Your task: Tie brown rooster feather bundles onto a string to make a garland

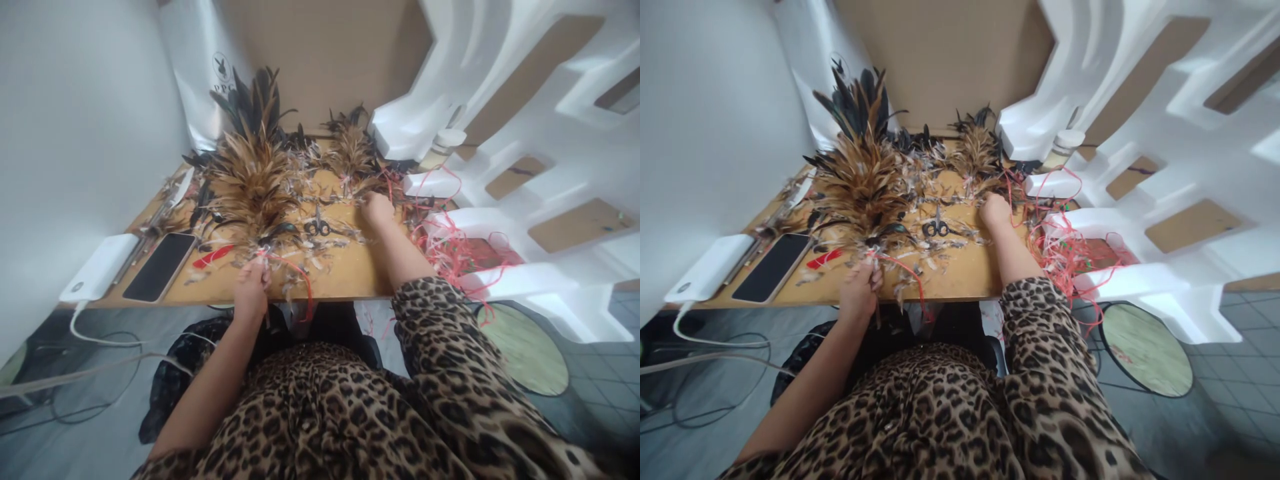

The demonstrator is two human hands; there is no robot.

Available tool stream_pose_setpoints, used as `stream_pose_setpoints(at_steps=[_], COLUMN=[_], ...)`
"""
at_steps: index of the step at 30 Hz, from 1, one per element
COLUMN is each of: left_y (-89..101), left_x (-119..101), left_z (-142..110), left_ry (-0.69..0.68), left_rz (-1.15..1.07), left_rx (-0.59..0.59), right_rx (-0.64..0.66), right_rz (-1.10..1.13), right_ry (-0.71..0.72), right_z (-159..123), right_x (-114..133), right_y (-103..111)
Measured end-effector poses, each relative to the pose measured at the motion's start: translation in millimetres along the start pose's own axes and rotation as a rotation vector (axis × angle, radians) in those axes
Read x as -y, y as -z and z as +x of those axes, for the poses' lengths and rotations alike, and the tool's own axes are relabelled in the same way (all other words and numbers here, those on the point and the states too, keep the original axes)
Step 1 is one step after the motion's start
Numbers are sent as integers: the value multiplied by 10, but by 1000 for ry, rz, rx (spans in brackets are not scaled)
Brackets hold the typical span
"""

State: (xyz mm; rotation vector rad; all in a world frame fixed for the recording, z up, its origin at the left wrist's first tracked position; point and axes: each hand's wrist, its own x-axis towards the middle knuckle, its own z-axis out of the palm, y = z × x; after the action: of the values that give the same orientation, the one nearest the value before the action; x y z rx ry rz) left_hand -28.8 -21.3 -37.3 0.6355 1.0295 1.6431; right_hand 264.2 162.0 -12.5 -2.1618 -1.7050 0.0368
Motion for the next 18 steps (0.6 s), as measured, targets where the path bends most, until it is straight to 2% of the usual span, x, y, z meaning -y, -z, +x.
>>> stream_pose_setpoints(at_steps=[4, 7, 9, 12, 15, 18], left_y=[-5, -4, -4, -9, -20, -29], left_x=[-9, -21, -25, -21, -13, -12], left_z=[-9, -11, -7, 11, 37, 53], left_ry=[5, 8, 12, 31, 48, 70], left_rz=[9, -1, -11, -23, -33, -29], left_rx=[-7, -6, -1, -24, -43, -36], right_rx=[81, 6, -67, -136, -165, -186], right_rz=[-146, -69, 100, 464, 817, 1004], right_ry=[13, 5, 30, 148, 245, 319], right_z=[31, -33, -141, -419, -811, -1228], right_x=[65, 74, 85, 158, 339, 601], right_y=[-12, 32, 78, 140, 185, 214])
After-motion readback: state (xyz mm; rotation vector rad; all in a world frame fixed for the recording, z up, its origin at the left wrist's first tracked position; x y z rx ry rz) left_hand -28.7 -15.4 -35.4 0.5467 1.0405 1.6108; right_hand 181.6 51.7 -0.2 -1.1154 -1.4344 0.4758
